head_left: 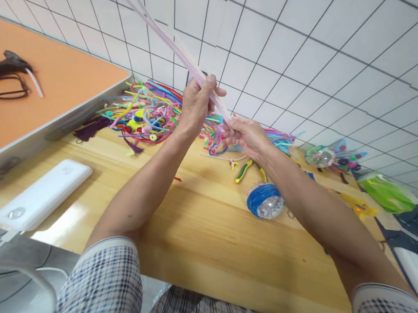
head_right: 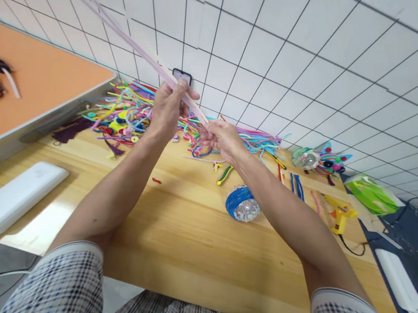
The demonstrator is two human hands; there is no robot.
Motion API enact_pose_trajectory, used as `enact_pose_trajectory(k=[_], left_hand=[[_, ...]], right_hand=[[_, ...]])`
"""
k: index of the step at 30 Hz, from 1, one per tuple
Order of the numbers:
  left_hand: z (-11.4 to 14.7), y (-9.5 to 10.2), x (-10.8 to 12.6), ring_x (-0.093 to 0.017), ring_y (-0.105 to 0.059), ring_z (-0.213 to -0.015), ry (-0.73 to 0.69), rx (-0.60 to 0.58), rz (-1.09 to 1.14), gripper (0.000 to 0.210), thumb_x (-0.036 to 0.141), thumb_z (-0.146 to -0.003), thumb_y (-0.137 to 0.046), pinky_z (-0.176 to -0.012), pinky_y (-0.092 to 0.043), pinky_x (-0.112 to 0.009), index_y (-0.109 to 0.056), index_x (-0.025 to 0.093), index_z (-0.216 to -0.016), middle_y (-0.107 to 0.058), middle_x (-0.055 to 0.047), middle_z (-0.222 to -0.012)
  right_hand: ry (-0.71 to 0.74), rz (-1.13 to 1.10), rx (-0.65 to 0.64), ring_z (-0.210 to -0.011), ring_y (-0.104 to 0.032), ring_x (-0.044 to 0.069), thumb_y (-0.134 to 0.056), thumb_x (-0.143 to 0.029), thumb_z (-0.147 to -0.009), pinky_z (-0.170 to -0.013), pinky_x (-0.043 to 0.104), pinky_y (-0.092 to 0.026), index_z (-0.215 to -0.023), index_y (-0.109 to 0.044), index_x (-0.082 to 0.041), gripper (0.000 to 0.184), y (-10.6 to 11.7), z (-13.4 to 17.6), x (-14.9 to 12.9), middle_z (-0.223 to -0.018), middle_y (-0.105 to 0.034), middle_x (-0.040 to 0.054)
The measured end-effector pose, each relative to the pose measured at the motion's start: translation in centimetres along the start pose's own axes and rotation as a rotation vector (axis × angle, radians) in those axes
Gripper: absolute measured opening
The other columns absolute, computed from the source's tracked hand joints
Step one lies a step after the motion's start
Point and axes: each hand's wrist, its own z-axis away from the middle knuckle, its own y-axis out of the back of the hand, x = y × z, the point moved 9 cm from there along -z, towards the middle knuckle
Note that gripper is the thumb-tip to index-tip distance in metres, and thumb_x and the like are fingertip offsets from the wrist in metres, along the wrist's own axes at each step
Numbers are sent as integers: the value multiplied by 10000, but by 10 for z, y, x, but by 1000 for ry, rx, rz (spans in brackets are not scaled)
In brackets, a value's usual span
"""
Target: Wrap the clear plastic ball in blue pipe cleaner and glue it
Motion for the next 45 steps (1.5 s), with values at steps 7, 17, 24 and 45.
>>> enact_pose_trajectory(k=[7, 17, 24, 45], left_hand=[[7, -12, 7, -67, -500, -458, -10, -75, -41, 298, 374, -1111, -736, -469, -399, -228, -599, 224, -893, -808, 9, -810], [15, -20, 6, -73, -534, -476, -27, -123, -49, 239, 124, -1045, -743, -498, -431, -213, -631, 213, -854, -793, 12, -772], [10, -13, -3, -79, -546, -474, -8, -50, -31, 232, 193, -1060, -748, -497, -446, -226, -643, 225, -856, -811, 5, -785], [9, -9, -12, -42, -536, -446, 91, 7, 49, 307, 366, -1105, -746, -466, -400, -177, -593, 192, -904, -751, 17, -728]], right_hand=[[-20, -105, 39, -955, -815, 191, -691, -253, -971, -978, 347, -692, -927, -711, -238, 50, 6, -9, 4, -918, -818, 41], [64, -75, 75, -1050, -777, 210, -726, -383, -982, -1005, 347, -668, -940, -653, -263, 147, 8, -13, 2, -1002, -804, 47], [45, 119, 97, -948, -734, 169, -764, -365, -890, -833, 298, -609, -1114, -665, -255, 269, 4, -1, 4, -1109, -771, 23], [210, 97, 134, -809, -678, 149, -782, -301, -875, -839, 311, -646, -787, -625, -238, 190, 6, -8, -6, -791, -659, -34]])
